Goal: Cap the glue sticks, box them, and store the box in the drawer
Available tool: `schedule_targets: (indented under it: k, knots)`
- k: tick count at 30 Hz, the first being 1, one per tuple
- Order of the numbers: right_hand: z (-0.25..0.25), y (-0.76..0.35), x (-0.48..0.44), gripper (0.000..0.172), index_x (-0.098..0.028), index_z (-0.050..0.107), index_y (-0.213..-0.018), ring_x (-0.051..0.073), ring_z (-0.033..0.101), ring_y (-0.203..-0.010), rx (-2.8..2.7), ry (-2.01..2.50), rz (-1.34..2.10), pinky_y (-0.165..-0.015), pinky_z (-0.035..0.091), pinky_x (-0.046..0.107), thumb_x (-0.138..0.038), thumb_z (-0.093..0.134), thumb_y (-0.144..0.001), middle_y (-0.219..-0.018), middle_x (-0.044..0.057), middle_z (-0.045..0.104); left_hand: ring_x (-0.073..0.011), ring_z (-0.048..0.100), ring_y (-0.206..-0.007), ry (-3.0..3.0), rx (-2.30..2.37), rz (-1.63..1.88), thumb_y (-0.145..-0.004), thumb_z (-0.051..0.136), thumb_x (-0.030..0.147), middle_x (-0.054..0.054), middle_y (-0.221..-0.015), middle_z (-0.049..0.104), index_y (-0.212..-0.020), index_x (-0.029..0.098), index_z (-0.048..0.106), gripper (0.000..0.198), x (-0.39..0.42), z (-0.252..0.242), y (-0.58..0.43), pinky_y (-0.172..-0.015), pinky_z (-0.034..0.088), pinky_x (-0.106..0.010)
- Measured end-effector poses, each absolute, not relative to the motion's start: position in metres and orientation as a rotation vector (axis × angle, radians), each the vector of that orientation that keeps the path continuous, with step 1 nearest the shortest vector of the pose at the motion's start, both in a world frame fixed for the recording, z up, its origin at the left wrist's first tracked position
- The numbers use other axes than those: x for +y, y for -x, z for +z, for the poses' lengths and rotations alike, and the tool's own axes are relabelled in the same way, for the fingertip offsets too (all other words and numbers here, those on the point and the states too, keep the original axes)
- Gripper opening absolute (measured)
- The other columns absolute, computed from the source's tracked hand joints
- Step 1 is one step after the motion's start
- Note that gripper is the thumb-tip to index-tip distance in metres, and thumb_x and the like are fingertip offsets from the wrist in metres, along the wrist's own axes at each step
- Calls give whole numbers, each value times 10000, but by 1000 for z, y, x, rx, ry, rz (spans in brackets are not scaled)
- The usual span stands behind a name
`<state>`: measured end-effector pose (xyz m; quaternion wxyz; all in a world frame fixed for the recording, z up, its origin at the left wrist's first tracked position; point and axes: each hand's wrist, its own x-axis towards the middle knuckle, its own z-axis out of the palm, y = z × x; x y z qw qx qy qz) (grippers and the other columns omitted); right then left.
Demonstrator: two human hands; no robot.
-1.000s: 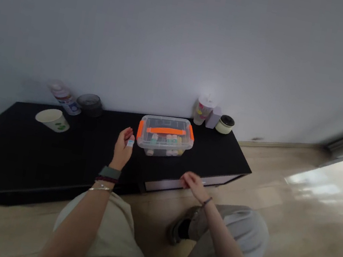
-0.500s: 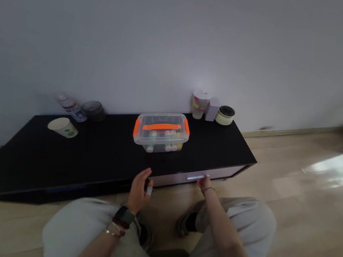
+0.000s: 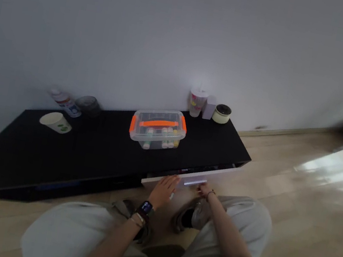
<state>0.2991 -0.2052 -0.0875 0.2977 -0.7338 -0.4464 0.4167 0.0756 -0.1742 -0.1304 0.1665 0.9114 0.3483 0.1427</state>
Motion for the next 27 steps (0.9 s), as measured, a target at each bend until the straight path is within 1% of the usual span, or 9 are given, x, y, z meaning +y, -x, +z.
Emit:
schedule_targets:
  k: [3,6,8,11,13,16,19,22,27]
  knots:
    - [-80,-308,-209,148,-147,697,-839,163,660,-719,-1257,2020,1411,-686,565,312,-290,724,-865,-829,37,692,-259,497,-1341,-2584,1005,422,-914,460,139,-119,-1443,547,-1425,217,493,518,-177,-134,-83,-1138,375,-454]
    - [-47,-308,-195,207,-176,670,-599,172,633,-563,-1490,1795,1633,-596,541,303,-246,819,-725,-585,14,650,-275,568,-1243,-2553,1084,390,-934,463,167,-140,-1368,601,-1394,199,528,466,-181,-131,-82,-1044,446,-453]
    - [-13,-303,-172,173,-173,721,-735,176,665,-642,-1815,1379,1607,-659,554,309,-335,750,-789,-666,23,699,-277,625,-1133,-2527,1169,315,-959,463,228,-139,-1253,666,-1350,208,570,406,-184,-125,-79,-970,477,-441]
    - [35,-283,-119,231,-182,704,-995,166,670,-861,-1860,1330,1335,-866,529,320,-372,619,-895,-894,24,728,-267,668,-1024,-2473,1268,206,-981,450,286,-129,-1137,715,-1269,212,629,347,-186,-116,-71,-900,491,-405]
    - [55,-263,-78,214,-178,676,-1076,183,657,-958,-1935,1413,797,-944,506,342,-292,578,-923,-1015,52,713,-273,679,-1007,-2424,1302,158,-985,454,312,-125,-1110,730,-1218,211,658,326,-187,-112,-63,-882,491,-400]
    - [63,-227,-24,308,-126,623,-1217,231,557,-1202,-2023,1477,287,-1081,419,384,-166,541,-922,-1248,133,630,-289,684,-1016,-2342,1354,128,-977,486,350,-124,-1099,741,-1182,226,683,310,-188,-107,-51,-912,481,-420]
    - [55,-199,8,409,-114,540,-1357,250,463,-1314,-2230,1480,185,-1123,366,414,-186,509,-956,-1398,157,535,-272,676,-1071,-2290,1363,106,-990,457,325,-100,-1173,728,-1220,240,670,324,-191,-104,-43,-969,467,-410]
    - [48,-183,23,406,-145,527,-1385,243,443,-1328,-2424,1517,182,-1115,360,414,-227,482,-990,-1425,149,513,-248,674,-1087,-2241,1340,28,-1010,390,311,-68,-1208,721,-1253,266,654,361,-193,-101,-41,-966,483,-376]
    - [55,-176,27,346,-119,598,-1287,271,482,-1250,-2598,1522,27,-1034,417,395,-278,451,-1018,-1288,148,581,-239,669,-1107,-2167,1268,-43,-1011,357,334,-55,-1240,711,-1261,291,653,391,-195,-95,-40,-976,485,-359]
